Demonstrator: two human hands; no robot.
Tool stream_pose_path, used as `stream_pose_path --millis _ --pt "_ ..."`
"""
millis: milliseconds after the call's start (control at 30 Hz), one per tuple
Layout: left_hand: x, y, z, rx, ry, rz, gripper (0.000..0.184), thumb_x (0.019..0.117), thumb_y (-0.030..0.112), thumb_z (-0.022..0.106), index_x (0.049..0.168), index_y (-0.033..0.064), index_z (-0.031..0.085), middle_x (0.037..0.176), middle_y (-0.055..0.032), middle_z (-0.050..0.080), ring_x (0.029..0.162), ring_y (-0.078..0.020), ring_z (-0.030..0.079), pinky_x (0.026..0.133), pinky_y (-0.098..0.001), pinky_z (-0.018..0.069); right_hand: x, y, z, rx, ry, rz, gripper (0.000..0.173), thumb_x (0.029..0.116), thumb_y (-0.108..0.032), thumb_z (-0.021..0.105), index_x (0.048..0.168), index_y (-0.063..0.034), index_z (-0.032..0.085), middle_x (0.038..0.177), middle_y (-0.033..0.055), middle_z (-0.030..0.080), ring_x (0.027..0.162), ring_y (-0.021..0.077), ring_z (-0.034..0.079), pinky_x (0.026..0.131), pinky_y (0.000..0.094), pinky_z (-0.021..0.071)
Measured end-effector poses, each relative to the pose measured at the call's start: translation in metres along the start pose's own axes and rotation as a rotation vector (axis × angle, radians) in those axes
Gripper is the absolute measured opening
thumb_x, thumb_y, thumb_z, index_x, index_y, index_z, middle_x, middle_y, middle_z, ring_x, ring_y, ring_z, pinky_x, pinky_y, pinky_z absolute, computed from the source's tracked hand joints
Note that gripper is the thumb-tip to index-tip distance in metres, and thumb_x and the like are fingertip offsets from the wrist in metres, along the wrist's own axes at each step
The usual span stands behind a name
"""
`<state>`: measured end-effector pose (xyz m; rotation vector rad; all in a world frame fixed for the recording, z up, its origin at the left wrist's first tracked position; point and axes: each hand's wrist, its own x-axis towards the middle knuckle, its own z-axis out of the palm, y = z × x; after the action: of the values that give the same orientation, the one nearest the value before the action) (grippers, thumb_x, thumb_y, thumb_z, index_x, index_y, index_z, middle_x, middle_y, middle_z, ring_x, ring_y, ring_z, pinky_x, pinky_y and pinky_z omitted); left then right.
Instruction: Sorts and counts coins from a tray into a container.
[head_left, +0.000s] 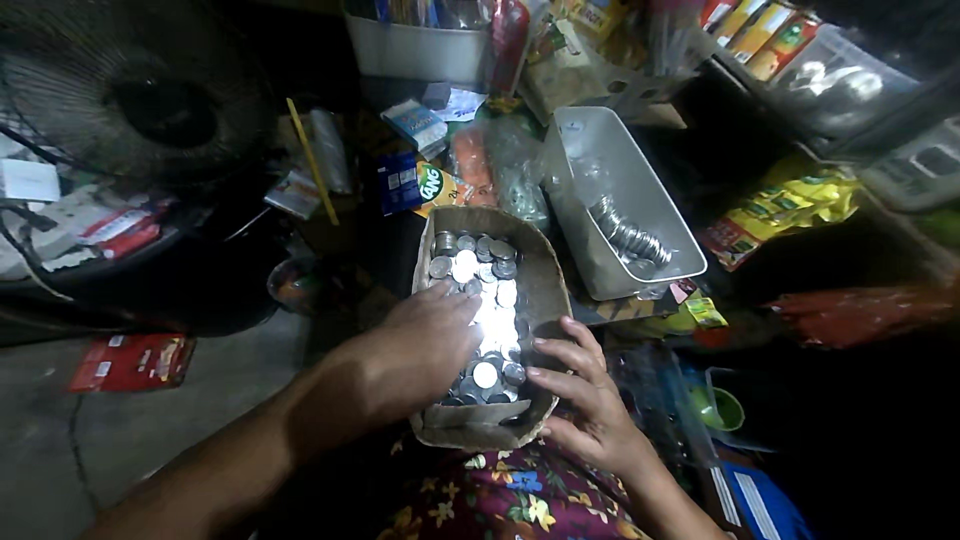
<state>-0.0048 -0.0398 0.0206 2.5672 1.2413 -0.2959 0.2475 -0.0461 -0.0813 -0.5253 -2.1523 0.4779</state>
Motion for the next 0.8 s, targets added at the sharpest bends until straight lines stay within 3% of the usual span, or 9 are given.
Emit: stream_pose_path --millis 133,267,367,500,600,800 --pt "-0.01 0.002 0.013 -0.08 0.123 0.13 0.044 0.1018 0.007 0.05 0.145 0.0091 0.056 0.144 -0.0205 0.056 0.139 -0.0383 0.05 0.116 -0.0581 0.0352 0.0 -0.001 0.0 0.006 0.001 0.017 0.04 0.103 -0.051 0.053 0.133 -0.0261 0.061 0.147 -0.0071 0.052 0.153 0.0183 0.025 0.128 0.0424 0.0192" --pt "-0.017 -0.004 0.02 -0.114 0.285 0.338 0.038 0.0984 0.007 0.052 0.134 0.01 0.065 0.132 -0.0102 0.067 0.128 -0.0315 0.061 0.107 -0.0572 0.0459 0.001 0.0 0.0 0.011 0.004 0.005 0.04 0.1038 -0.051 0.052 0.133 -0.0248 0.061 0.147 -0.0066 0.051 0.154 0.0187 0.025 0.128 0.043 0.0184" --pt "-0.016 -0.015 0.015 -0.175 0.35 0.324 0.037 0.0964 0.006 0.053 0.129 0.0121 0.069 0.131 -0.0061 0.068 0.128 -0.0266 0.061 0.11 -0.0551 0.044 0.001 0.0 0.0 0.016 0.003 -0.002 0.041 0.1043 -0.051 0.051 0.135 -0.0257 0.06 0.148 -0.0071 0.051 0.154 0.0183 0.025 0.128 0.0432 0.0168" --pt "-0.006 -0.028 -0.001 -0.176 0.454 0.112 0.035 0.0966 0.001 0.057 0.127 0.0094 0.071 0.134 -0.0106 0.067 0.133 -0.0309 0.057 0.118 -0.0565 0.0347 0.0 0.0 0.0 0.006 -0.003 0.008 0.041 0.104 -0.051 0.051 0.135 -0.0264 0.059 0.147 -0.0071 0.051 0.154 0.0186 0.024 0.128 0.0435 0.0171" --pt "0.009 -0.041 -0.001 -0.124 0.518 0.06 0.034 0.0976 0.0 0.056 0.128 0.0054 0.07 0.131 -0.0142 0.068 0.132 -0.0349 0.058 0.117 -0.0581 0.0336 0.0 0.0 0.0 0.007 -0.002 0.012 0.04 0.1037 -0.051 0.052 0.135 -0.0271 0.059 0.147 -0.0077 0.051 0.154 0.0187 0.025 0.128 0.0433 0.0175" --pt "0.028 -0.03 -0.004 0.008 0.35 -0.092 0.034 0.0992 0.005 0.06 0.132 0.0031 0.066 0.131 -0.0176 0.067 0.134 -0.0368 0.055 0.123 -0.062 0.0178 0.0 0.0 0.0 0.008 0.001 -0.001 0.039 0.1037 -0.05 0.053 0.134 -0.0259 0.06 0.147 -0.0061 0.052 0.154 0.0192 0.025 0.128 0.0435 0.0168"
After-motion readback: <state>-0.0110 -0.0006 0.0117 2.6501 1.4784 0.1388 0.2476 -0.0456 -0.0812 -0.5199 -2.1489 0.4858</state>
